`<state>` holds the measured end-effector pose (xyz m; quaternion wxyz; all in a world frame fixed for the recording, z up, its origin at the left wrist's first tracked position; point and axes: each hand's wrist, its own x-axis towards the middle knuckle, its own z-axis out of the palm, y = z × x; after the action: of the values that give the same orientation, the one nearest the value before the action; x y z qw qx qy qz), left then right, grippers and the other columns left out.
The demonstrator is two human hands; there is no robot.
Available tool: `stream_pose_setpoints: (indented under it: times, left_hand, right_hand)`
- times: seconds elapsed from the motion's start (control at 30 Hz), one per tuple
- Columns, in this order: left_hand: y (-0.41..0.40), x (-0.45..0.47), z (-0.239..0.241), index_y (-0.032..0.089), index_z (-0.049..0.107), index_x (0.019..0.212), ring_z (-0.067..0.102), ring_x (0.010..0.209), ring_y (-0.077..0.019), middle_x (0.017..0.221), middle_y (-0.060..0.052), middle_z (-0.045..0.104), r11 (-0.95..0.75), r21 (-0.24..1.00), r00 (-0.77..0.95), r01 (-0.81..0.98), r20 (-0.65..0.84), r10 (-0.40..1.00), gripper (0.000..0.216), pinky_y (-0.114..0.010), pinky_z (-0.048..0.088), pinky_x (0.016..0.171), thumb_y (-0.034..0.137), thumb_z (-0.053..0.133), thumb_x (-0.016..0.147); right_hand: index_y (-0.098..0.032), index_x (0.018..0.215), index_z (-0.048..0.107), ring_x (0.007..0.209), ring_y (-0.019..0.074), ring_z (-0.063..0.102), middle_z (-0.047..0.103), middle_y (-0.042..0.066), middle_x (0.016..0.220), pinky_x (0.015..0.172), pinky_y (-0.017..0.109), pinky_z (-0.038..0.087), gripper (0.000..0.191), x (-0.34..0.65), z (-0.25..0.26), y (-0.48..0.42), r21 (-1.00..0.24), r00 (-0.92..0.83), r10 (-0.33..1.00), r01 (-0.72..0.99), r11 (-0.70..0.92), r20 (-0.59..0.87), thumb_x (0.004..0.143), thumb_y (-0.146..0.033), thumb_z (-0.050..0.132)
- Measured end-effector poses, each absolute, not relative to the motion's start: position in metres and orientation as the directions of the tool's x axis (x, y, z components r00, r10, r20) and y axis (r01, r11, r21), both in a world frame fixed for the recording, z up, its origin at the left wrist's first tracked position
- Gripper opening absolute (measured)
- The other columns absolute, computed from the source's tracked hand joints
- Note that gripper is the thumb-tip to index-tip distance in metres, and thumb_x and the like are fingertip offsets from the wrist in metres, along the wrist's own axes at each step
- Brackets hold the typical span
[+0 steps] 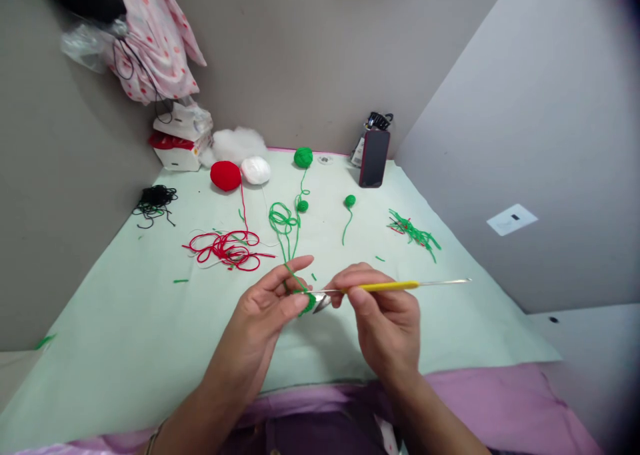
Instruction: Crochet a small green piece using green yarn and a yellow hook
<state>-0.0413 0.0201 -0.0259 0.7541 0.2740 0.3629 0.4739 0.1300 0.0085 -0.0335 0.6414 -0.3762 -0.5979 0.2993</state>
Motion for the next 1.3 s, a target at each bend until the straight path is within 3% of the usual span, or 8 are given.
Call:
stream_pose_setpoints:
  times: [0.37, 0.53, 0.63, 0.77, 0.9, 1.07, 1.2, 1.3]
  left_hand:
    - [0.018, -0.045, -0.029, 0.038, 0.084, 0.124, 0.064, 0.091, -0.0147, 0.091, 0.002, 0.07, 0.293, 0.873, 0.269, -0.39, -0.196, 0.943, 0.04, -0.025, 0.052, 0.089, 0.03, 0.091, 0.086]
    - [0.018, -0.045, -0.032, 0.037, 0.082, 0.127, 0.064, 0.09, -0.0149, 0.089, 0.003, 0.068, 0.223, 0.916, 0.223, -0.334, -0.153, 0.963, 0.042, -0.026, 0.052, 0.089, 0.024, 0.087, 0.086]
    - [0.015, -0.042, -0.037, 0.036, 0.083, 0.124, 0.065, 0.093, -0.0163, 0.089, 0.003, 0.067, 0.119, 0.966, 0.098, -0.232, -0.098, 0.99, 0.043, -0.029, 0.05, 0.095, 0.018, 0.085, 0.085]
    - [0.008, -0.036, -0.041, 0.03, 0.086, 0.104, 0.064, 0.101, -0.0199, 0.095, 0.001, 0.07, -0.034, 0.995, -0.068, -0.094, 0.028, 0.997, 0.028, -0.034, 0.044, 0.107, 0.016, 0.087, 0.081]
    - [0.01, -0.035, -0.033, 0.029, 0.083, 0.12, 0.065, 0.091, -0.0188, 0.089, 0.002, 0.069, 0.188, 0.928, 0.046, -0.321, -0.183, 0.982, 0.055, -0.032, 0.051, 0.095, 0.019, 0.098, 0.068]
    - [0.021, -0.043, -0.025, 0.024, 0.085, 0.124, 0.062, 0.082, -0.0144, 0.084, 0.001, 0.069, 0.507, 0.676, 0.367, -0.535, -0.355, 0.86, 0.057, -0.028, 0.052, 0.089, 0.033, 0.1, 0.07]
    - [0.022, -0.046, -0.026, 0.031, 0.088, 0.118, 0.059, 0.085, -0.0139, 0.086, 0.002, 0.067, 0.41, 0.758, 0.285, -0.507, -0.302, 0.91, 0.047, -0.024, 0.048, 0.085, 0.033, 0.099, 0.073]
    - [0.018, -0.045, -0.03, 0.035, 0.087, 0.12, 0.062, 0.095, -0.0177, 0.09, 0.001, 0.069, 0.343, 0.846, 0.291, -0.408, -0.235, 0.927, 0.042, -0.027, 0.048, 0.091, 0.036, 0.096, 0.079]
  right_hand:
    - [-0.028, 0.1, 0.082, 0.076, 0.012, 0.074, 0.084, 0.001, 0.094, 0.074, 0.024, 0.06, 0.017, 0.134, -0.037, 0.011, -0.931, 0.043, 0.966, -0.259, 0.257, 0.254, 0.106, -0.038, 0.07]
    - [-0.027, 0.105, 0.079, 0.079, 0.0131, 0.076, 0.082, 0.002, 0.097, 0.075, 0.026, 0.062, 0.018, 0.133, -0.033, 0.007, -0.921, 0.044, 0.922, -0.053, 0.387, 0.385, 0.11, -0.03, 0.062]
    - [-0.024, 0.116, 0.075, 0.088, 0.0167, 0.078, 0.082, 0.006, 0.101, 0.081, 0.032, 0.065, 0.021, 0.133, -0.031, 0.003, -0.776, -0.043, 0.802, 0.226, 0.589, 0.596, 0.111, -0.018, 0.055]
    - [-0.018, 0.121, 0.071, 0.092, 0.0209, 0.079, 0.084, 0.012, 0.102, 0.08, 0.035, 0.067, 0.023, 0.133, -0.031, 0.001, -0.367, -0.281, 0.567, 0.53, 0.764, 0.774, 0.108, -0.012, 0.053]
    - [-0.023, 0.12, 0.077, 0.098, 0.0219, 0.079, 0.084, 0.011, 0.108, 0.085, 0.035, 0.068, 0.028, 0.132, -0.037, 0.0, -0.135, -0.362, 0.488, 0.678, 0.723, 0.794, 0.104, -0.008, 0.06]
    - [-0.026, 0.123, 0.077, 0.088, 0.0215, 0.078, 0.083, 0.008, 0.102, 0.075, 0.037, 0.066, 0.027, 0.133, -0.04, -0.001, -0.565, -0.063, 0.646, 0.425, 0.707, 0.761, 0.108, -0.015, 0.059]
    - [-0.027, 0.11, 0.081, 0.077, 0.0186, 0.072, 0.081, 0.004, 0.091, 0.07, 0.034, 0.062, 0.018, 0.133, -0.036, 0.005, -0.823, 0.105, 0.817, 0.057, 0.565, 0.568, 0.109, -0.025, 0.063]
    - [-0.027, 0.108, 0.083, 0.089, 0.0203, 0.077, 0.083, 0.005, 0.095, 0.075, 0.034, 0.063, 0.016, 0.131, -0.034, 0.01, -0.835, 0.019, 0.835, 0.064, 0.547, 0.549, 0.107, -0.026, 0.066]
